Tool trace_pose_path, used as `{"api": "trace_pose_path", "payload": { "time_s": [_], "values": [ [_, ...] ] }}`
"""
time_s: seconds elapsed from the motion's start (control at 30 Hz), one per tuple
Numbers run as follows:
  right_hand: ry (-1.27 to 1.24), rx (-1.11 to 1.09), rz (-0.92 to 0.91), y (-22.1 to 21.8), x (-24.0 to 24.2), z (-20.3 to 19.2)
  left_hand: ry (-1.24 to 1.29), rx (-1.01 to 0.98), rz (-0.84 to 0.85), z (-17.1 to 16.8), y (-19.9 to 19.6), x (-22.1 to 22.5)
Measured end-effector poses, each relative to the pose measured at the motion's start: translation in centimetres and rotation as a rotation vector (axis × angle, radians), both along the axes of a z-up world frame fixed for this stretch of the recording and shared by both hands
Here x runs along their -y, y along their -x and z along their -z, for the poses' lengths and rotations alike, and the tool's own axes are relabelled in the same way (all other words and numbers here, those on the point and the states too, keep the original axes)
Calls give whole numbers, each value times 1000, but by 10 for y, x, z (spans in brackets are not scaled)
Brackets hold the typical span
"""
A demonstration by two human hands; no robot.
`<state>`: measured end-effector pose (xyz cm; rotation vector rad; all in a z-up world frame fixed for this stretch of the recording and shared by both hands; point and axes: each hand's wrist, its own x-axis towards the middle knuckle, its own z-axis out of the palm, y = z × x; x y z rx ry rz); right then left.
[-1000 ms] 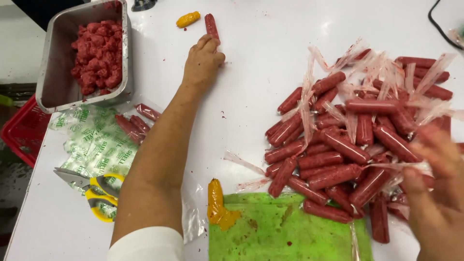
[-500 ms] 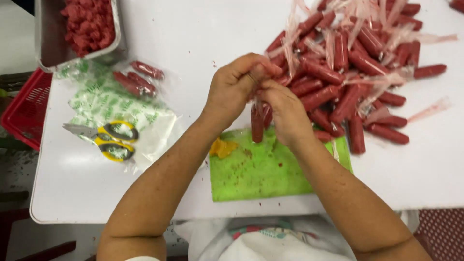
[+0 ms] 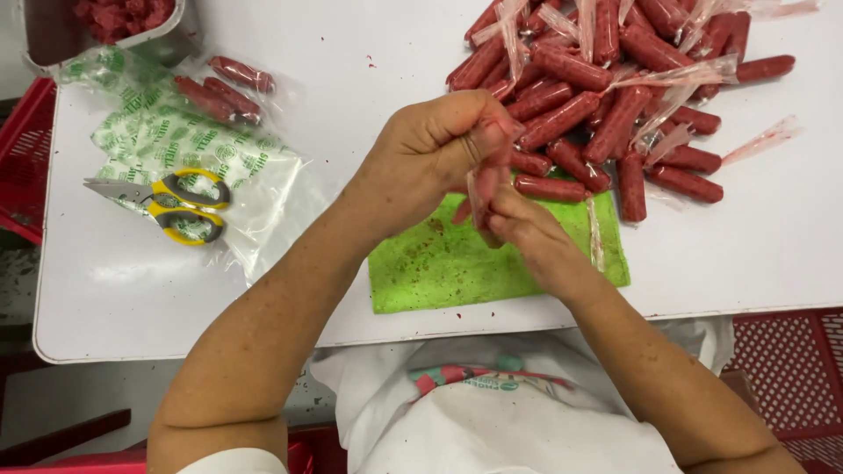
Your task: Manually tying knots in the plastic casings of sausages to separate and seal them into individual links.
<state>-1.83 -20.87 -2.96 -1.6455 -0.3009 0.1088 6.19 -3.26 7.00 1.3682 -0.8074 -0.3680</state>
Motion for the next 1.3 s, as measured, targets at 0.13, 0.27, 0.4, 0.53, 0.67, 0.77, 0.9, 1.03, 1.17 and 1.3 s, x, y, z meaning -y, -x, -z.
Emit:
{"api": "trace_pose_path", "payload": {
  "time_s": [0.13, 0.27, 0.4, 0.53, 0.67, 0.77, 0.9, 1.03, 1.17, 1.3],
  "values": [
    [-64, 38, -140, 0, -11, -35, 18, -10, 157, -20, 16, -6],
    [128, 368, -150, -13, -8, -26, -42, 257, -61, -17, 33, -23],
    [348, 458, -230, 3, -5, -38, -127, 378, -115, -26, 65, -54],
    [742, 880, -44, 13, -12, -26, -22, -504, -149, 11, 86, -100],
    [895, 786, -288, 35, -28, 0, -346, -1263, 63, 113, 134, -68],
    [954, 589, -543, 43, -21, 7, 170, -1438, -85, 138, 163, -57],
    [469, 529, -758, 36, 0, -41, -358, -422, 0, 101, 157, -69],
    [-179, -188, -706, 48, 9, -66, -382, 753, -81, 54, 124, -68],
    [-629, -651, -215, 69, -8, -41, -103, 545, -291, 104, 128, -34],
    [-802, -577, 172, 47, -36, -12, 266, -523, -358, 110, 134, 9]
  ]
}}
